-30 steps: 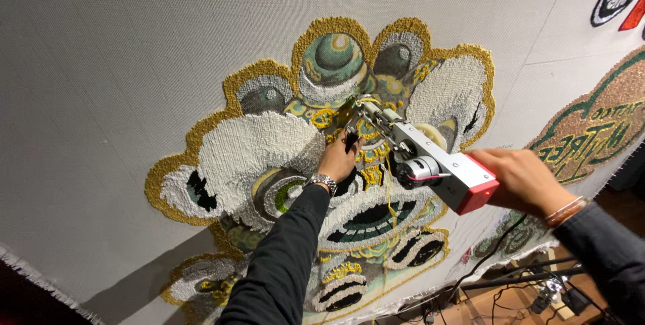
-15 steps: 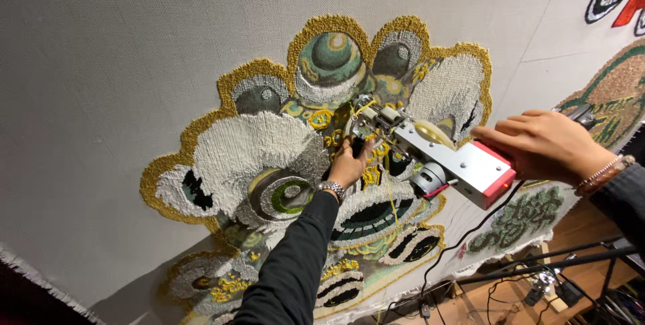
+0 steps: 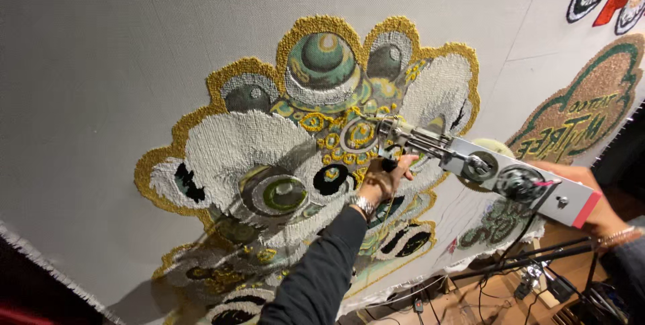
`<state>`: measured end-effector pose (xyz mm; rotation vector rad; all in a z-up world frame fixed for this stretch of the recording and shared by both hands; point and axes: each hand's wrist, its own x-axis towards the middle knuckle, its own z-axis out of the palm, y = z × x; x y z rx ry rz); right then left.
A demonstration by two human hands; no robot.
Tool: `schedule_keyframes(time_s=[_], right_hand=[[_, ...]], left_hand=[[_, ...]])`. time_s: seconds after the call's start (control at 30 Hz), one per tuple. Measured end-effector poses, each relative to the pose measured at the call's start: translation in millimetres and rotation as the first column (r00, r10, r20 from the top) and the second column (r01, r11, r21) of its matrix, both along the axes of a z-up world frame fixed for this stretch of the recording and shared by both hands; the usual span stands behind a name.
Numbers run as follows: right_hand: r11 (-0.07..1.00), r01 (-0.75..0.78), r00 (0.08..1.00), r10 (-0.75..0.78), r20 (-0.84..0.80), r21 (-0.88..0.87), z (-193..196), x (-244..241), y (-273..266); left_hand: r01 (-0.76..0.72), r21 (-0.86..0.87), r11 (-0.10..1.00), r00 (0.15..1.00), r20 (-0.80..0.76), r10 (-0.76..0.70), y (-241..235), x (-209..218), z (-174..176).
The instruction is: The person uses a handheld tufting gun to apply yellow yarn into a stretched canvas, following a pre-drawn design of a stylized face. The operator guides the tool across the surface, occasionally adjusting the yarn feed with the left hand while maintaining steady pressure with the right.
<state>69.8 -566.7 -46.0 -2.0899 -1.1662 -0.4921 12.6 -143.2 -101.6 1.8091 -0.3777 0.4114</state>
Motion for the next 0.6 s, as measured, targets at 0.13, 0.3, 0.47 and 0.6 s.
schedule_keyframes(time_s=[0.13,0.3,0.47,0.6], right_hand=[[0.957,0.178,0.980,-0.150,0.133,-0.230,-60,23,6],[0.968,-0.026,0.582,0.216,-0.784,0.248,-68,22,38],[0.951,-0.286,0.452,0.242,-0.859,0.117,-26,3,95],[0.882,-0.364,0.415,0.441,-0.796,0.299,29,-7,143]], left_hand=[[-0.087,-0.099,0.991,0.994,0.050,0.093,-13,-33,-2],[-0.367,-0.227,0.902,0.916,-0.259,0.307,-15,-87,-1],[-0.456,-0.362,0.813,0.890,-0.206,0.408,7,-119,-20],[-0.612,-0.348,0.711,0.776,-0.441,0.452,36,-146,-41]])
